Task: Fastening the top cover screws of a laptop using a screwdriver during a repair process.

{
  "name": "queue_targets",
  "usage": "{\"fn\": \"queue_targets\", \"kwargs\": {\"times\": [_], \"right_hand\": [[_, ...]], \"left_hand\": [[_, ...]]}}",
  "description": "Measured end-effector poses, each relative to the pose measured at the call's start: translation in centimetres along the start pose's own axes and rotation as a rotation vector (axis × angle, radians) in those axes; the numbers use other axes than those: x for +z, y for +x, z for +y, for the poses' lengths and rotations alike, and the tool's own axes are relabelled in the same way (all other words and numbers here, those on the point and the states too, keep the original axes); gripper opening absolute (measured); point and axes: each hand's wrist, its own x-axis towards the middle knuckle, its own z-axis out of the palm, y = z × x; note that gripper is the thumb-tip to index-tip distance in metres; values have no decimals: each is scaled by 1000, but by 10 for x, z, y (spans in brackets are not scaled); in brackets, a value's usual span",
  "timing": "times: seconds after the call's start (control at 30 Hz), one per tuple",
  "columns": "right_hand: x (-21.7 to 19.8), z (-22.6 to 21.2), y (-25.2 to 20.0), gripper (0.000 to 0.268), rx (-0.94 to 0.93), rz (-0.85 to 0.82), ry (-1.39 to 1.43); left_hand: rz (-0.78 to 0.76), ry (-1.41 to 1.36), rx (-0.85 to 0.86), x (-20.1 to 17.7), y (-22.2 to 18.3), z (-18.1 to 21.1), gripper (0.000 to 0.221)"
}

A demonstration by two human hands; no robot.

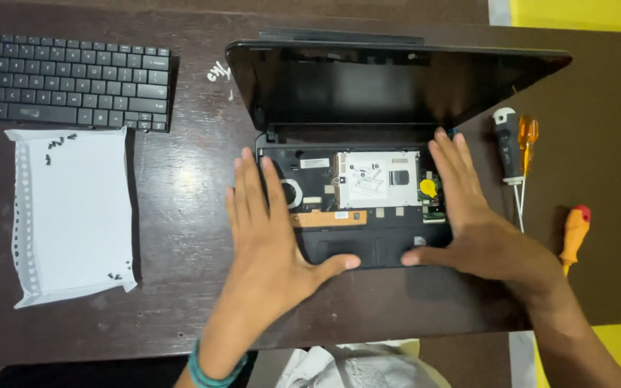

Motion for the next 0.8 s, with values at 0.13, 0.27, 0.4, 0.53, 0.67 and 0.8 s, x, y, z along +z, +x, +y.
{"fn": "queue_targets", "kwargs": {"times": [0.13, 0.27, 0.4, 0.53, 0.67, 0.8], "right_hand": [[-1, 16, 3, 144, -169, -1, 1], [7, 6, 4, 152, -23, 58, 96], [23, 7, 3, 158, -155, 225, -20], [33, 12, -6, 156, -95, 303, 46], [27, 14, -17, 158, 81, 272, 192], [13, 17, -23, 144, 128, 280, 205]], "left_hand": [[-167, -190, 23, -6, 1, -11, 159], [-232, -145, 2, -6, 3, -3, 162], [-24, 1, 74, 1, -2, 2, 158], [-22, 46, 67, -4, -3, -1, 149], [-157, -67, 28, -7, -1, -8, 153], [-234, -122, -70, -20, -3, -14, 145]]}}
